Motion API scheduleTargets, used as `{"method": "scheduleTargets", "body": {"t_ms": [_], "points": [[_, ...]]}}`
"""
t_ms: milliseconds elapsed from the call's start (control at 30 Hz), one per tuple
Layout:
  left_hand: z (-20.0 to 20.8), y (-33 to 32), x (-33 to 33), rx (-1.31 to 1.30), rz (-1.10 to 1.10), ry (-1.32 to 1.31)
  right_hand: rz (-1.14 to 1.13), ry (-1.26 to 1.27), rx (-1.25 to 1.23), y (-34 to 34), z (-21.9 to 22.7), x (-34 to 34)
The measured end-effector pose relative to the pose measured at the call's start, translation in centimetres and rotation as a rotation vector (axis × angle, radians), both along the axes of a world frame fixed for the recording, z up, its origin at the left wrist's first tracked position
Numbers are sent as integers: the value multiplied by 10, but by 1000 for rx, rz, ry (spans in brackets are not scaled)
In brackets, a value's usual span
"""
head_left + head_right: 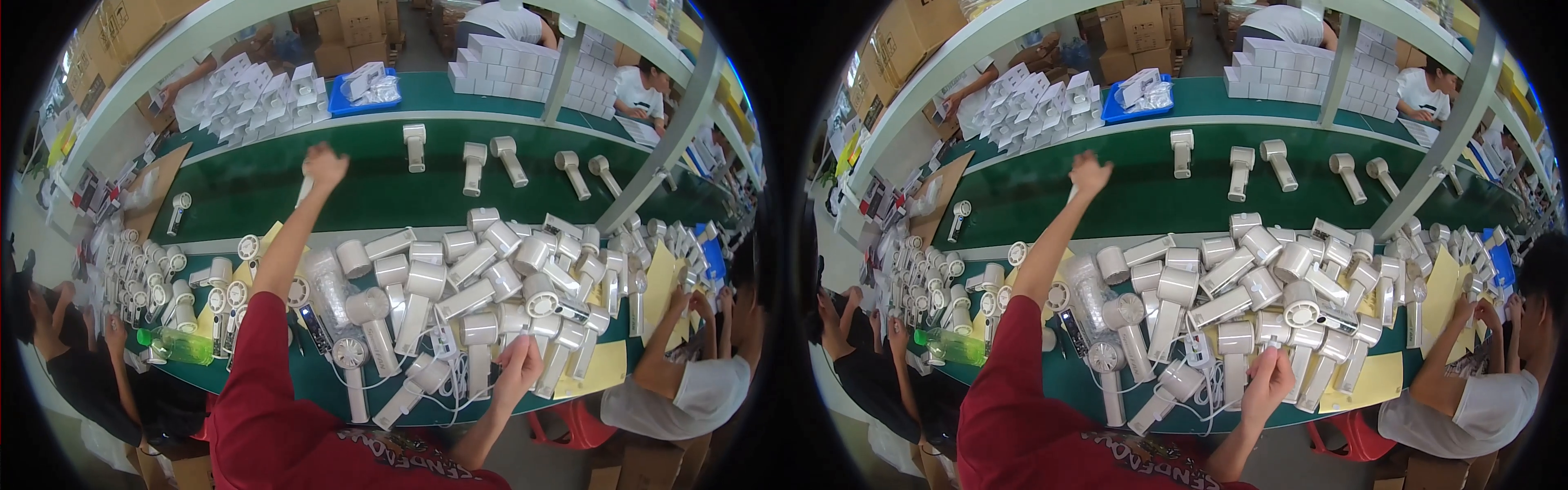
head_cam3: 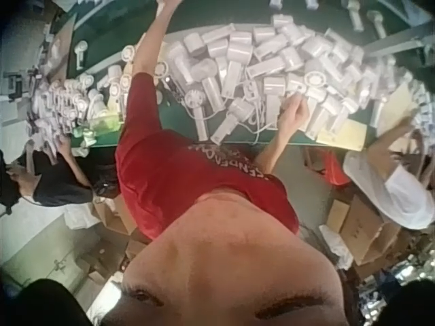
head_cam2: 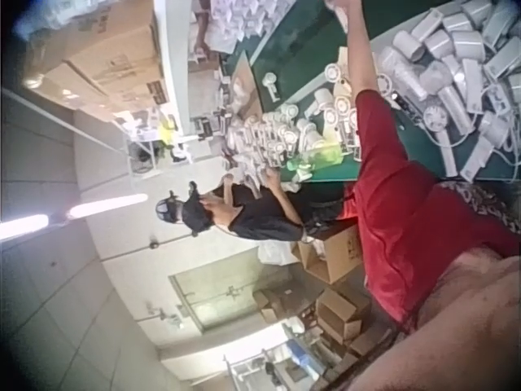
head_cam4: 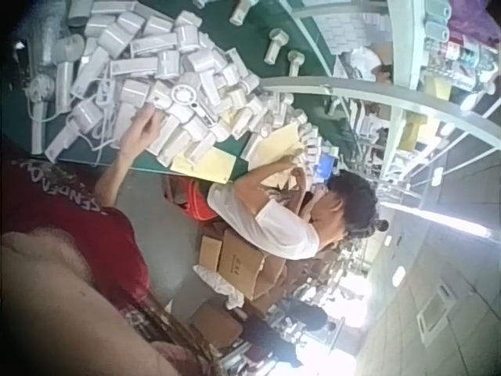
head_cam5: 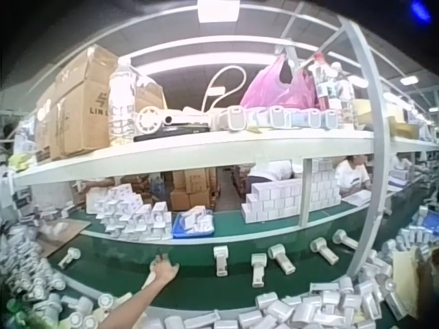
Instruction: The person assembles or inspects handheld rechargeable fans on an assembly line by hand, working with fan housings and charging cables.
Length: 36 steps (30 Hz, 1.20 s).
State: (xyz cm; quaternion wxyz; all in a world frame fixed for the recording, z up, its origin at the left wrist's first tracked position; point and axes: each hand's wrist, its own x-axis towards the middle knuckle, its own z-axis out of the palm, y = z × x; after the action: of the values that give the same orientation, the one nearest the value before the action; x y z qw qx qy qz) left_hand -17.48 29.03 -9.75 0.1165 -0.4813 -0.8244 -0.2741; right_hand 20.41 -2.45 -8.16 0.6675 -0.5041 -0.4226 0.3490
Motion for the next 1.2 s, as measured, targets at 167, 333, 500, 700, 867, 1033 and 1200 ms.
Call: {"method": "scheduleTargets", "body": {"t_ms": [167, 333, 500, 700, 867, 1033, 1200], "points": [[-12, 63, 98, -150, -364, -183, -27, -55, 14, -4, 6, -4], [-41, 116, 135, -149, -237, -196, -114, -113, 1, -9, 10, 3], [-50, 121, 81, -84, -257, -644, -145, -88, -14, -8, 6, 16], [46, -12, 123, -33, -757, -1855, -59, 2, 122, -12, 17, -13], [100, -147, 151, -169, -966, -2283, 270, -84, 172, -17, 44, -69], [107, -254, 181, -36, -1005, -2434, 163, -428, 405, -12, 65, -105], [108, -299, 186, 195, -820, -2374, 136, -598, 410, -35, 64, -108]]}}
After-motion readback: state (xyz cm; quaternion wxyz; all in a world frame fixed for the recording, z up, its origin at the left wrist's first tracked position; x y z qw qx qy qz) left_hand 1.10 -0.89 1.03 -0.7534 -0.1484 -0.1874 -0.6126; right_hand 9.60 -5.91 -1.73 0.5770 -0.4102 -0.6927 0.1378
